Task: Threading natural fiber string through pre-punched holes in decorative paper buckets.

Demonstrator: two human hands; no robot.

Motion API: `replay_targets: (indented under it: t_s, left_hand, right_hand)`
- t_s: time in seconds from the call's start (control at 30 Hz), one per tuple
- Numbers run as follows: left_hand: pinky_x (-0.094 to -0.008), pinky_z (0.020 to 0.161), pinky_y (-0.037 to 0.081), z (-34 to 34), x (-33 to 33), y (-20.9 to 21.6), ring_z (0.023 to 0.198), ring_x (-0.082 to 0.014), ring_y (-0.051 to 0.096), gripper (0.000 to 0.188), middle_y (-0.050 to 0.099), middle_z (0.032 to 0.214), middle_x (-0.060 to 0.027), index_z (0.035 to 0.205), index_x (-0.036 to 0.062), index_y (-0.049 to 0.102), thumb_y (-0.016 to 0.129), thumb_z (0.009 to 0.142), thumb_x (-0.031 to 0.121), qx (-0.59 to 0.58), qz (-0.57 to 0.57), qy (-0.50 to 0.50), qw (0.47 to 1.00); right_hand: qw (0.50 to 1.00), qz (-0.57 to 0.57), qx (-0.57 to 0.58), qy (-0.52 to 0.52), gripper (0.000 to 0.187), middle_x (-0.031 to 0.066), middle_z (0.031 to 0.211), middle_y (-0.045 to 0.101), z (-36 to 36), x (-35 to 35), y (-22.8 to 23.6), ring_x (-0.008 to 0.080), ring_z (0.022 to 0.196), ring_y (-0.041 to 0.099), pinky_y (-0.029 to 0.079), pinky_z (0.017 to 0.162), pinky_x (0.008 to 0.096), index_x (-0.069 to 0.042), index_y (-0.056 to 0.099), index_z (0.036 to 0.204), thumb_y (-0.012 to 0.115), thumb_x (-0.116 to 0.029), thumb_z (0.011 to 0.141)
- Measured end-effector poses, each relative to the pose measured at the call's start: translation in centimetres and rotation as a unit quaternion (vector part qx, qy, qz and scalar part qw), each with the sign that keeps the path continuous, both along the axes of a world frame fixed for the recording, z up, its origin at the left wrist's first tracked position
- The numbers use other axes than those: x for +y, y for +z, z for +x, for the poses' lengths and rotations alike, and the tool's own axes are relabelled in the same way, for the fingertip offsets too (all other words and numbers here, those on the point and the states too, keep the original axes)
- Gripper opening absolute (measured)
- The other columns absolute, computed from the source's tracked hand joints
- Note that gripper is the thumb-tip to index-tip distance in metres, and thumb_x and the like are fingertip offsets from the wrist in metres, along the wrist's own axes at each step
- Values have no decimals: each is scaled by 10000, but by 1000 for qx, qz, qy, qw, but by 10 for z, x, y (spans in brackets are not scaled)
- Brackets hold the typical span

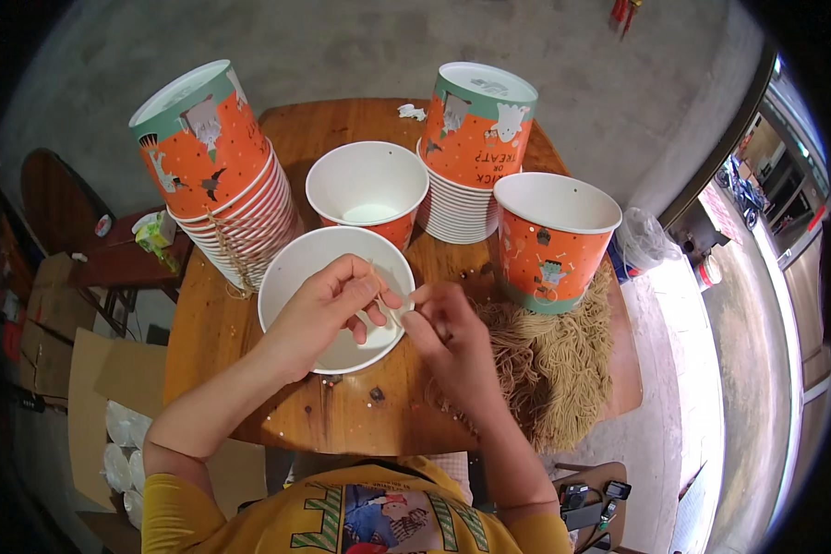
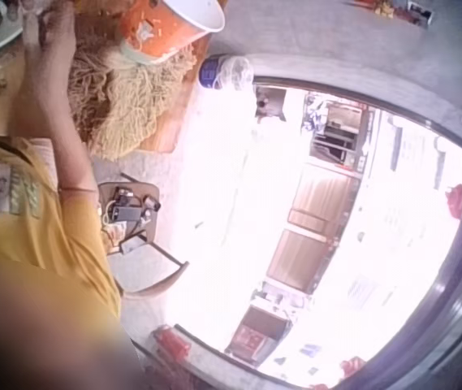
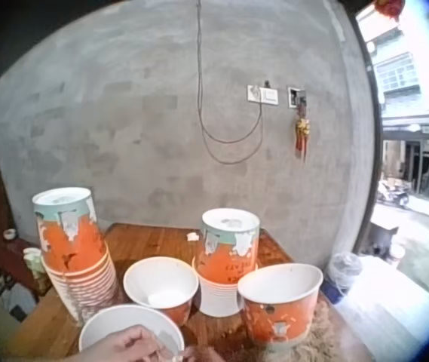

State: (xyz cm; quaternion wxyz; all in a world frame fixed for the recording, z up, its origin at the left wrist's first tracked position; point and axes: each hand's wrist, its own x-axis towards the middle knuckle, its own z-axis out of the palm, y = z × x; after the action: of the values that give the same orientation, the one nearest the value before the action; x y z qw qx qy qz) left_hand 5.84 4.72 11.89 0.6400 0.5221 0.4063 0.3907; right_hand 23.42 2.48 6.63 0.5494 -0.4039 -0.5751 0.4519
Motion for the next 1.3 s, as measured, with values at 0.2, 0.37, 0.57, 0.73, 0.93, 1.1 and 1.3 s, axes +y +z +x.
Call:
replay_targets:
  t_s: [0.2,0.37,0.57,0.73,0.93,1.1,1.3]
  left_hand:
    - [-219,623,434,-8,6,-5,724,-76,534,156,587,811,-10,956,37,572,531,982,185,58,-1,-51,997]
    - [-223,638,420,0,5,-10,718,-57,507,172,563,769,12,929,17,599,595,943,189,166,97,-71,979]
    - [-243,724,456,1,-2,-7,794,-76,552,187,627,865,-14,977,9,636,618,930,190,201,130,-71,968]
    - [-240,730,453,1,-1,-7,796,-72,543,186,619,871,-7,986,15,633,629,927,191,171,120,-83,974]
    - [-216,694,423,0,-1,-8,768,-44,486,154,550,822,41,955,31,604,618,941,183,142,64,-96,983]
    - [-208,715,435,7,-5,-5,791,-44,517,149,583,851,29,962,25,604,608,945,173,138,66,-121,981]
    - [-202,712,448,8,-2,-5,794,-47,545,169,616,868,13,1003,16,629,608,935,170,119,39,-141,982]
  right_hand:
    - [925,-114,-328,153,174,31,827,614,40,-15,66,87,717,562,458,639,249,-24,582,948,652,-173,894]
    - [973,-75,-143,163,166,9,756,570,28,-6,59,58,700,484,439,638,240,-9,574,886,631,-163,912]
    - [986,6,-120,117,146,-7,742,526,18,19,46,43,711,447,408,629,226,-10,549,866,600,-133,926]
    - [985,24,-134,104,128,30,753,536,21,22,45,73,697,477,442,633,259,-2,562,863,616,-110,908]
    - [963,101,-141,207,86,38,823,543,26,19,58,84,726,501,440,616,246,4,553,862,594,-57,906]
    - [974,10,-109,198,106,-37,759,528,26,29,49,30,686,464,406,594,201,-23,568,899,570,-116,951]
    - [991,-23,-120,57,62,13,696,559,25,28,29,74,626,505,454,588,249,-11,545,921,574,-65,930]
